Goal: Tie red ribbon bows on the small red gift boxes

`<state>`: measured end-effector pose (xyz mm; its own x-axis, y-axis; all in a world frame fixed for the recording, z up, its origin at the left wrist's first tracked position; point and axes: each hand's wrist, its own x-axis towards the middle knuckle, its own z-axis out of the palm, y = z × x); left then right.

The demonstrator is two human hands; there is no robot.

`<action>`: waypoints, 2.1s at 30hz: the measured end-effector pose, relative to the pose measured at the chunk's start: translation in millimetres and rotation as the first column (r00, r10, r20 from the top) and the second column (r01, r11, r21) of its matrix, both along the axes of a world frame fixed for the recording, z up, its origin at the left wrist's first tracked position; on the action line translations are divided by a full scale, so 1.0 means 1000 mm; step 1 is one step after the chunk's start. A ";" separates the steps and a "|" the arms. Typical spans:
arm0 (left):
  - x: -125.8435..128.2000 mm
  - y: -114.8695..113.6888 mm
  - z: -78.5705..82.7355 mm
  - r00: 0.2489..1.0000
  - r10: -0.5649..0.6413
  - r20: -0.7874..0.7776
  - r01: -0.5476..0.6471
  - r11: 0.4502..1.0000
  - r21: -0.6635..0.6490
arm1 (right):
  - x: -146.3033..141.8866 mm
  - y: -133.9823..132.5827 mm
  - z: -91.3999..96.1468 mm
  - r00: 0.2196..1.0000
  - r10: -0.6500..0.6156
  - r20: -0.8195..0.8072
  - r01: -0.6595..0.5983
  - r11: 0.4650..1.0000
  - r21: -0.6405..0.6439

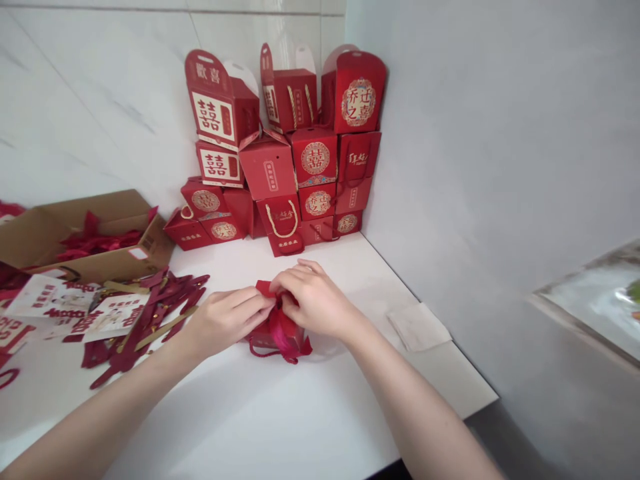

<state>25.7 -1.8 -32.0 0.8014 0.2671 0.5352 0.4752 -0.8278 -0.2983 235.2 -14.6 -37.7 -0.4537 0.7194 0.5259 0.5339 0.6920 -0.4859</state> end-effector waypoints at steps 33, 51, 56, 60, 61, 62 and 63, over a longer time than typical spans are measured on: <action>0.003 -0.002 0.000 1.000 -0.012 0.026 0.013 0.999 -0.047 | 0.012 0.002 0.003 0.985 0.029 -0.172 -0.069 0.970 -0.232; 0.004 -0.001 0.001 0.999 -0.033 0.032 0.035 0.996 -0.077 | 0.011 0.017 -0.017 0.830 -0.556 0.053 0.498 0.780 0.379; 0.004 -0.001 0.000 0.998 -0.038 0.047 0.042 0.996 -0.083 | 0.039 0.021 -0.014 0.703 -0.711 -0.013 0.668 0.654 0.356; 0.003 0.000 0.000 0.997 -0.046 0.060 0.052 0.995 -0.090 | 0.068 0.027 -0.010 0.879 -0.468 0.093 0.467 0.884 0.025; 0.003 0.000 0.000 0.997 -0.051 0.065 0.056 0.995 -0.088 | 0.071 0.027 -0.009 0.945 -0.315 0.089 0.324 0.939 -0.116; 0.003 0.000 0.000 0.996 -0.055 0.070 0.061 0.994 -0.086 | 0.072 0.027 -0.008 0.985 -0.169 0.037 0.173 0.953 -0.248; 0.002 0.000 0.001 0.996 -0.059 0.073 0.065 0.994 -0.084 | 0.070 0.027 -0.008 0.997 -0.058 -0.049 0.037 0.936 -0.350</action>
<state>28.1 -1.4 -31.1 0.7793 0.2656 0.5676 0.4390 -0.8777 -0.1920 304.9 12.7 -45.3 -0.3912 0.8821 0.2623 0.5256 0.4481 -0.7231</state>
